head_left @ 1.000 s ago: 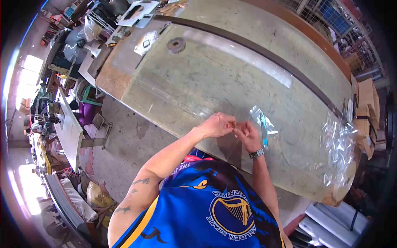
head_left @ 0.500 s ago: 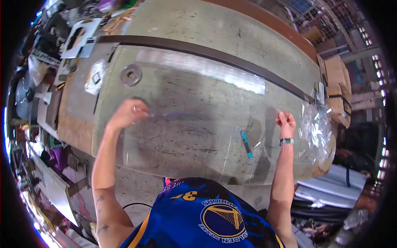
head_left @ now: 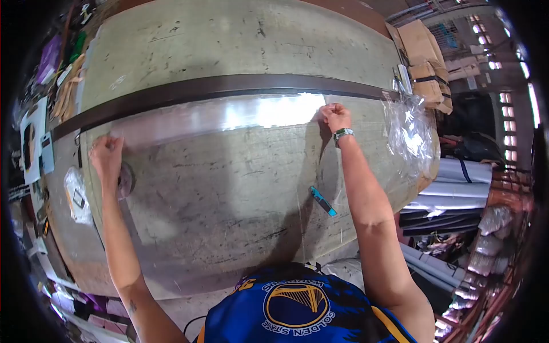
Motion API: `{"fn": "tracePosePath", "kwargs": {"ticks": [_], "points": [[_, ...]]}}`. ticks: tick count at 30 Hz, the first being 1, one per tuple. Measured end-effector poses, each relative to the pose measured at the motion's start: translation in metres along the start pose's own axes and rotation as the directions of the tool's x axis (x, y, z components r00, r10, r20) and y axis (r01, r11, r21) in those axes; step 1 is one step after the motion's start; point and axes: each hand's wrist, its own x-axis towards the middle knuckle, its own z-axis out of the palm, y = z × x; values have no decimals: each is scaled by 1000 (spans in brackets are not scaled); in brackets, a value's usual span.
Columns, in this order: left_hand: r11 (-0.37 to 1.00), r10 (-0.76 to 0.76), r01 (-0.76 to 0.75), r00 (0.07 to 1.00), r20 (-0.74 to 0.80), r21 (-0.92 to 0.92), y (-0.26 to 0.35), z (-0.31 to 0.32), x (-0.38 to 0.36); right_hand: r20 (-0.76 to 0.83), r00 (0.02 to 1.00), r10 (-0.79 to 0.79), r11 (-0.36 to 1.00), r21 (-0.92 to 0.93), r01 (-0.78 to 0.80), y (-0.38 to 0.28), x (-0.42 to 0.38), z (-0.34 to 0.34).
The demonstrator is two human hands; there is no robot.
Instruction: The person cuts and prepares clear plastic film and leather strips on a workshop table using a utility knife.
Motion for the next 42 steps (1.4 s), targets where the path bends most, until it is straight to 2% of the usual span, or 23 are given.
{"fn": "tracePosePath", "kwargs": {"ticks": [3,6,7,9,10,11,16,19,22,28,29,30,31,34,35,37,39,41,42], "points": [[995,99,-100,989,-108,-2,-8,11,-6,-38,999,-10,998,-60,8,9,4,4],[996,-3,-19,972,-237,-91,-11,24,-5,-172,984,-53,988,-151,27,13,-2,2],[992,-41,13,973,-229,-124,-11,27,-5,-221,972,-84,982,-186,42,13,-1,2],[980,-118,80,971,-210,-181,-13,29,-6,-183,981,-61,976,-218,20,9,-8,-2],[954,-151,100,974,-167,-282,-26,36,-6,-145,987,-66,977,-209,35,13,-7,-3],[953,-160,109,973,-165,-284,-26,36,-7,-105,992,-73,979,-199,51,20,-5,-5],[941,-190,124,963,-189,-314,-21,32,-9,-145,980,-135,988,-89,123,35,-5,-2],[960,-167,81,933,-318,-267,-24,39,-7,-150,975,-162,983,-107,147,31,-13,2],[953,-203,134,949,-242,-273,-17,32,-8,-148,968,-200,977,-108,186,36,-13,-1],[946,-208,128,945,-253,-299,-23,38,-7,-111,946,-304,935,-224,275,38,-15,-2],[950,-218,146,943,-251,-278,-22,37,-5,-106,945,-309,933,-228,279,39,-16,-5],[954,-226,163,943,-246,-253,-21,37,-4,-29,981,-192,978,-94,189,39,-14,-10],[958,-232,180,945,-233,-224,-22,36,-5,-39,967,-251,954,-178,241,41,-13,-17],[989,-123,87,926,-356,-117,-27,39,-2,5,929,-369,874,-340,349,5,-56,-46],[980,-184,151,933,-308,-130,-24,35,-1,-3,943,-332,891,-330,312,-6,-74,-55],[956,-182,72,904,-387,-283,-31,39,-1,51,874,-483,754,-484,445,-19,-122,-77],[991,9,-80,849,-528,-111,2,27,-21,198,895,-399,697,-570,436,-11,-178,-100],[975,76,-150,917,-392,-161,65,26,-65,240,863,-445,665,-557,498,14,-232,-109],[936,94,-167,967,-238,-311,99,37,-97,236,894,-381,675,-590,443,25,-255,-111]]}}
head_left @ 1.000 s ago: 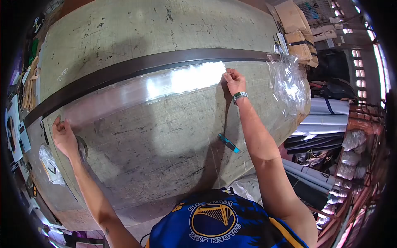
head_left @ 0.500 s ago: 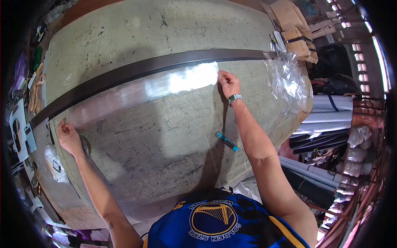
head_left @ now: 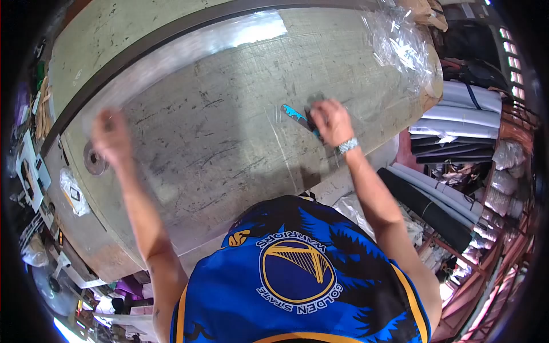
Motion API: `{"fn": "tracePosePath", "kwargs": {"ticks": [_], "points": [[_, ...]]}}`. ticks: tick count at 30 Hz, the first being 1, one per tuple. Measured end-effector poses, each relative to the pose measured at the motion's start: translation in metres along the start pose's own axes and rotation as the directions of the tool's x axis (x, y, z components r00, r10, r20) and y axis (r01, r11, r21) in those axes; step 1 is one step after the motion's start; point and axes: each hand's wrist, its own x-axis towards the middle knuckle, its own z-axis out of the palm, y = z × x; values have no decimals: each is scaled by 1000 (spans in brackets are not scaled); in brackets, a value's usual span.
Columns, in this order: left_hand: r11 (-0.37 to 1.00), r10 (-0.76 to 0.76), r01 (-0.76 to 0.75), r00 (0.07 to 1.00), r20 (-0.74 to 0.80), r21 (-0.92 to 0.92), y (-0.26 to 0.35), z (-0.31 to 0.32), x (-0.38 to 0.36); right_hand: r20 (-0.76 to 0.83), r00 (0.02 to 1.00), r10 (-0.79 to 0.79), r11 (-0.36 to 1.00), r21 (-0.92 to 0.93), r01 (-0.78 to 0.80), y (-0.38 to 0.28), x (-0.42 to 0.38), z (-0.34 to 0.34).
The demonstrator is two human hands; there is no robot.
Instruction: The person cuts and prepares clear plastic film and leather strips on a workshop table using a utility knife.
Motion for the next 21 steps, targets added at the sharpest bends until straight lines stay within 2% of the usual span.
{"fn": "tracePosePath", "kwargs": {"ticks": [1,3,4,6,8,9,10,13,14,16,18,20,21], "points": [[996,-1,18,982,186,-91,74,0,-32,35,997,62,998,-23,-61,-1,-21,6],[946,316,-251,855,411,-205,145,23,-95,-6,999,50,994,-99,-50,-4,-44,20],[916,329,-129,781,530,-380,174,38,-124,-50,998,36,994,-103,-41,0,-50,31],[896,443,-344,751,489,-282,213,66,-174,-41,997,60,994,-93,-63,3,-51,39],[861,506,-458,725,468,-221,232,81,-197,-40,996,73,992,-103,-77,7,-49,42],[842,529,-512,716,455,-173,235,85,-204,11,997,82,990,-119,-80,6,-47,36],[846,529,-489,718,453,-214,234,89,-209,26,994,105,989,-109,-102,9,-46,32],[862,506,-430,729,460,-267,222,86,-211,302,946,118,993,-51,-107,34,-43,12],[874,487,-406,733,475,-269,219,81,-212,306,940,147,989,-57,-136,26,-42,-16],[899,439,-358,742,507,-254,214,64,-217,268,956,115,986,82,-142,44,-35,-43],[938,334,-220,784,524,-269,216,37,-233,230,970,79,971,204,-127,61,-21,-67],[935,195,9,822,536,-354,208,8,-256,219,975,34,972,219,-84,77,4,-74],[922,4,231,797,604,-310,200,-8,-268,214,977,12,972,225,-61,81,19,-74]]}}
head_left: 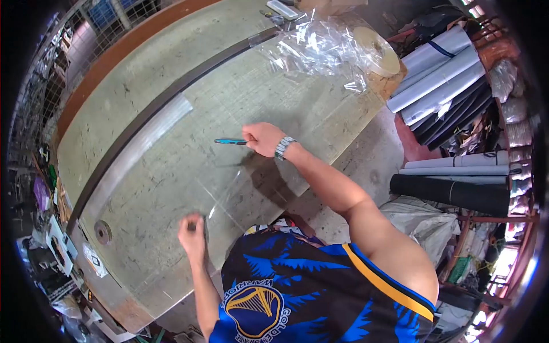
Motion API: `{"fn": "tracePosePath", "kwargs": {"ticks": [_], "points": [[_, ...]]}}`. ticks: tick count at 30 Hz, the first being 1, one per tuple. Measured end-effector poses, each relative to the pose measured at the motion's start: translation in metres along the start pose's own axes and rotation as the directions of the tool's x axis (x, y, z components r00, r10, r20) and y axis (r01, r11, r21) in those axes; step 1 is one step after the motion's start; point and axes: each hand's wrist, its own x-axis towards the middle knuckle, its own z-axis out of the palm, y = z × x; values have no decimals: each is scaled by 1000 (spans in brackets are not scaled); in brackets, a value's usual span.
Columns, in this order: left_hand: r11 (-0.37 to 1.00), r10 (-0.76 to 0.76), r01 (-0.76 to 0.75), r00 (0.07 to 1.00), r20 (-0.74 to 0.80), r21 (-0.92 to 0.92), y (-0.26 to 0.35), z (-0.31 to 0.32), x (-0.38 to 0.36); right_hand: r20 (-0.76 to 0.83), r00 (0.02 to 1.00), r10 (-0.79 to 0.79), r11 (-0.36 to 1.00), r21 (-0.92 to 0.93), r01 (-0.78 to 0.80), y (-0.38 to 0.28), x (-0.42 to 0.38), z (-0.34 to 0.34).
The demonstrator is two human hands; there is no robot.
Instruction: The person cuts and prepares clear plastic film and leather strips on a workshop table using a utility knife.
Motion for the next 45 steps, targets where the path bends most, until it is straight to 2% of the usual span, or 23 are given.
{"fn": "tracePosePath", "kwargs": {"ticks": [1,3,5,8,9,11,14,15,16,17,18,19,21,24,26,30,33,36,39,41,42,43,45], "points": [[974,-204,204,979,5,-98,-6,-8,-19,22,1000,-2,1000,9,2,11,17,7],[916,-298,258,950,-91,-307,-22,-17,-57,129,992,-13,1000,-22,16,19,50,21],[770,-407,241,899,-163,-591,-31,-17,-89,271,962,-41,997,-49,56,18,85,39],[722,-441,142,849,-292,-677,-41,-21,-123,388,906,-169,981,-26,194,-1,120,60],[723,-510,177,790,-342,-668,-34,-21,-130,367,904,-221,963,-63,261,-8,128,72],[732,-474,113,793,-383,-672,-39,-23,-144,337,908,-250,860,-353,368,-33,136,92],[725,-549,161,723,-420,-670,27,-28,-131,260,790,-556,823,35,567,-98,103,118],[729,-534,145,731,-425,-669,49,-32,-123,358,728,-584,811,275,516,-125,80,130],[753,-447,128,820,-359,-645,43,-42,-124,457,653,-604,787,470,399,-148,54,140],[741,-369,57,867,-334,-670,45,-50,-117,595,544,-592,765,626,147,-165,32,150],[738,-317,42,903,-291,-674,42,-61,-110,710,410,-572,734,667,-132,-179,17,159],[715,-283,-25,904,-321,-699,47,-69,-106,752,345,-562,761,633,-140,-191,6,162],[731,-315,55,912,-264,-680,29,-91,-91,822,276,-499,819,551,-161,-196,8,166],[774,-323,83,905,-278,-628,3,-129,-80,849,316,-425,895,446,5,-188,19,179],[819,-373,159,878,-301,-551,-22,-155,-79,855,358,-375,914,407,-14,-192,20,164],[794,-395,99,834,-385,-600,-82,-206,-73,842,469,-266,933,347,-93,-187,27,149],[829,-443,132,749,-494,-543,-118,-260,-69,819,538,-201,967,254,-25,-175,42,150],[914,-387,163,622,-680,-371,-175,-308,-60,758,643,-113,983,179,-38,-163,53,157],[966,-89,245,617,-782,83,-228,-353,-48,686,726,-51,994,108,-32,-158,58,170],[917,-27,346,554,-832,200,-237,-360,-43,650,758,-47,997,77,-4,-149,60,181],[882,12,396,523,-852,255,-240,-363,-39,634,773,-33,998,61,-7,-147,58,187],[893,-116,418,571,-813,166,-253,-367,-39,615,788,-23,999,46,-7,-144,58,192],[899,-102,416,505,-857,138,-256,-366,-37,587,810,-2,1000,17,-10,-140,59,199]]}}
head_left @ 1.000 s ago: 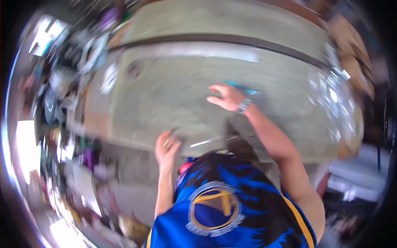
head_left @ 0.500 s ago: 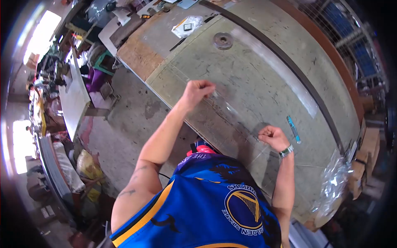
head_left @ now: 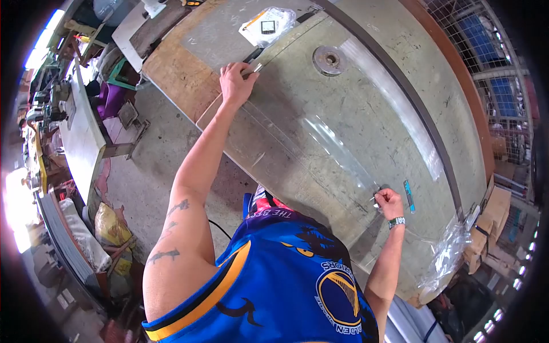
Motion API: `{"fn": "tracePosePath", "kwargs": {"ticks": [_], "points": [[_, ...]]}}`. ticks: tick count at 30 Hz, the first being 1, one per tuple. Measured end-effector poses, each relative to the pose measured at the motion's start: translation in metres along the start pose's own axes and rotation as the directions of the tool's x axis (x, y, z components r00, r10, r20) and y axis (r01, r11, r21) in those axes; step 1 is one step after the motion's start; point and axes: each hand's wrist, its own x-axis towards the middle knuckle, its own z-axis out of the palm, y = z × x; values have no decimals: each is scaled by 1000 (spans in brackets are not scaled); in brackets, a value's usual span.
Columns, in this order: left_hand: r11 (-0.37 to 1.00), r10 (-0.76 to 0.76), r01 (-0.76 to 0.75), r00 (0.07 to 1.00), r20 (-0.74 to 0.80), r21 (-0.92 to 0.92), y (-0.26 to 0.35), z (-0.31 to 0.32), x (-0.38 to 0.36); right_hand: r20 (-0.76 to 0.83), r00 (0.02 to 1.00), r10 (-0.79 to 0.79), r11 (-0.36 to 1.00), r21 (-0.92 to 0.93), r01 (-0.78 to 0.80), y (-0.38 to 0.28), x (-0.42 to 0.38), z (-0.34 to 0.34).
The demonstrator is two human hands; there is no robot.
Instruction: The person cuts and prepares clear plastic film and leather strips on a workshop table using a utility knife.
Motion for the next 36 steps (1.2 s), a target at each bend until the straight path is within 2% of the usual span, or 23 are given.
{"fn": "tracePosePath", "kwargs": {"ticks": [2,5,8,11,17,26,29,30,31,32,33,34,35,36], "points": [[997,-26,21,998,-65,-80,4,2,-6,-20,1000,24,999,-22,-24,4,1,1],[996,-58,52,993,-99,-66,13,1,-9,-30,997,68,996,-55,-70,4,-2,0],[997,35,-30,996,-84,67,8,2,-9,-27,993,118,992,-30,-119,3,-5,-1],[995,76,-71,994,-82,69,11,0,-10,-31,995,94,995,-25,-95,8,-6,-1],[996,66,-62,996,-59,61,14,-1,-11,-19,994,110,994,-8,-111,11,-5,-2],[985,91,-79,993,-77,151,14,4,-14,-21,991,135,990,42,-134,8,-6,0],[966,156,-131,983,-99,224,14,9,-15,-31,995,92,995,-22,-92,18,-5,0],[944,217,-185,972,-94,273,13,9,-15,-35,999,16,994,-104,-20,18,-5,-3],[919,282,-246,956,-77,308,9,9,-15,-21,1000,-2,993,-118,0,16,-4,-3],[892,273,-237,961,-43,384,6,7,-14,-19,1000,-4,991,-132,2,14,-5,-3],[865,266,-240,964,3,441,8,7,-14,-27,992,-126,966,-232,117,11,-7,-5],[868,277,-270,960,44,416,20,0,-16,-9,998,-57,980,-191,55,5,-12,-9],[831,382,-348,924,11,434,10,5,-16,-29,993,-110,970,-222,101,18,-17,-13],[797,371,-349,927,56,494,3,7,-16,-13,998,-59,965,-258,53,19,-24,-21]]}}
